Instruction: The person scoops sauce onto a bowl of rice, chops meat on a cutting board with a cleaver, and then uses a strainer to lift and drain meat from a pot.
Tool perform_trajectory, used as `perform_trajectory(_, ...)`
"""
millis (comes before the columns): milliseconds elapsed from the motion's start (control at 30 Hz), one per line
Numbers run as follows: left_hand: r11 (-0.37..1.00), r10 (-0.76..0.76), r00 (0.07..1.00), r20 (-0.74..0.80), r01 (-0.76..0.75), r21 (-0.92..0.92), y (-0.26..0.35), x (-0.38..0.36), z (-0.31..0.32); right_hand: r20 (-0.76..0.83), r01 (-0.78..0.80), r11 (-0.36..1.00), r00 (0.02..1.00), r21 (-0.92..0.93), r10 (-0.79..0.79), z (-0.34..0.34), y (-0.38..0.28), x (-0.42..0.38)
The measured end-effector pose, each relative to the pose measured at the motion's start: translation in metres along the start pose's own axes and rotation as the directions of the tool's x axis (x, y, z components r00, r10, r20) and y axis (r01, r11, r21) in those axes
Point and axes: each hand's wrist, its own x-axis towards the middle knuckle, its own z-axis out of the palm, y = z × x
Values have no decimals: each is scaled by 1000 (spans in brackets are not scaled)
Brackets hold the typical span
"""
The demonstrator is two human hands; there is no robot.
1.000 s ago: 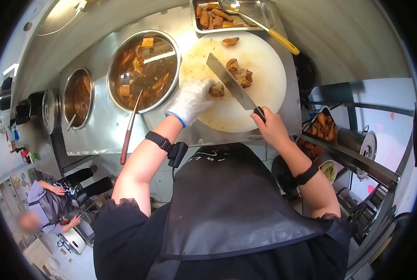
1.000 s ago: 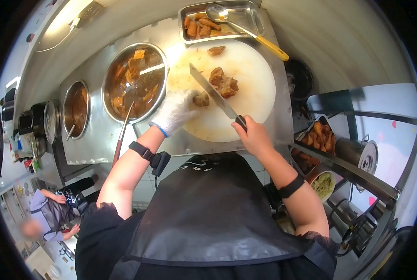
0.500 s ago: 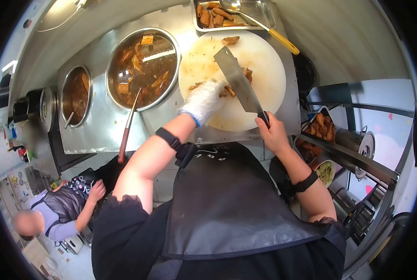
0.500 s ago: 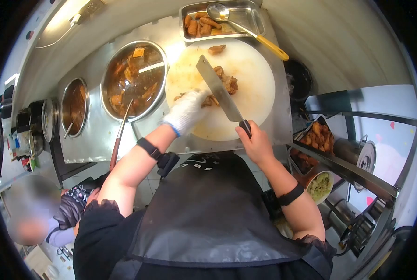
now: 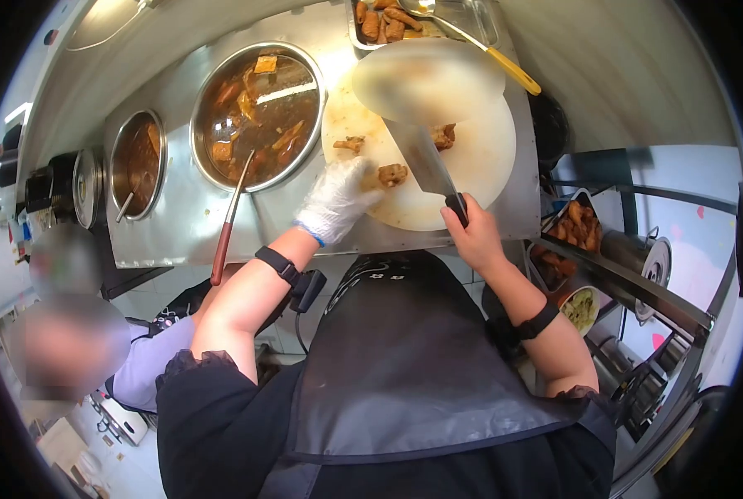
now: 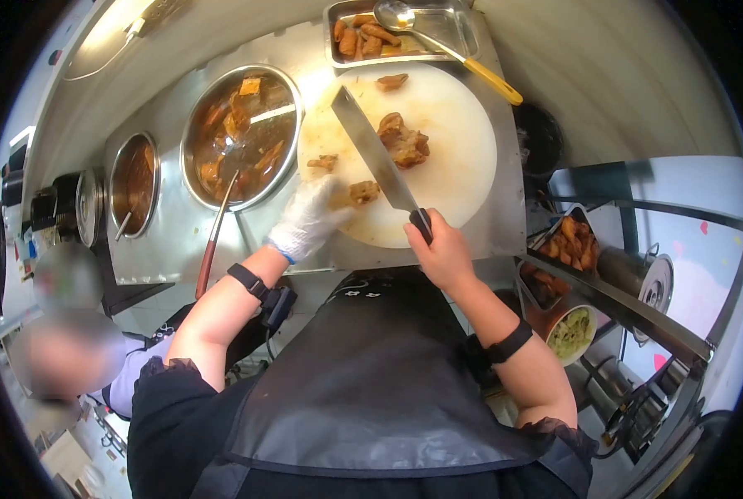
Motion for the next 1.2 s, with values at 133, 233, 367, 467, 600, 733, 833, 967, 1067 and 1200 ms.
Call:
perform_trajectory(133,985,-141,982,-127,126,-120,12,-1,10,11,10,999,1000,-38,-10,20,-22,17)
perform_trajectory(233,979,-172,983,-58,164,-122,18,4,6,13,29,1000,999,12,-29,37,-26,27)
perform_trajectory(367,979,-169,981,-99,155,-134,17,3,11,-37,64,997,997,-52,-66,50,-22,26)
perform_trajectory(467,982,-166,982,-85,157,-109,11,5,17,-20,4,994,1000,-106,-6,50,-25,24)
perform_trajectory(600,979,-176,982,-73,167,-117,6,3,21,-13,-51,991,999,-123,50,51,-29,25)
perform_trajectory(733,977,-170,985,-27,165,-132,3,5,21,-30,-48,980,999,-192,43,53,-30,27)
perform_trajectory(833,979,-162,986,-36,156,-131,2,5,24,-24,-78,972,997,-223,74,52,-29,30)
perform_trajectory(967,978,-158,987,-32,152,-141,0,5,26,-6,-63,976,998,-207,63,51,-30,33)
perform_trajectory(1067,957,-201,980,2,196,-215,3,9,23,-26,-31,979,999,-199,27,53,-25,35)
perform_trajectory(1200,944,-243,969,36,245,-223,10,8,20,37,-207,956,978,207,204,55,-3,37)
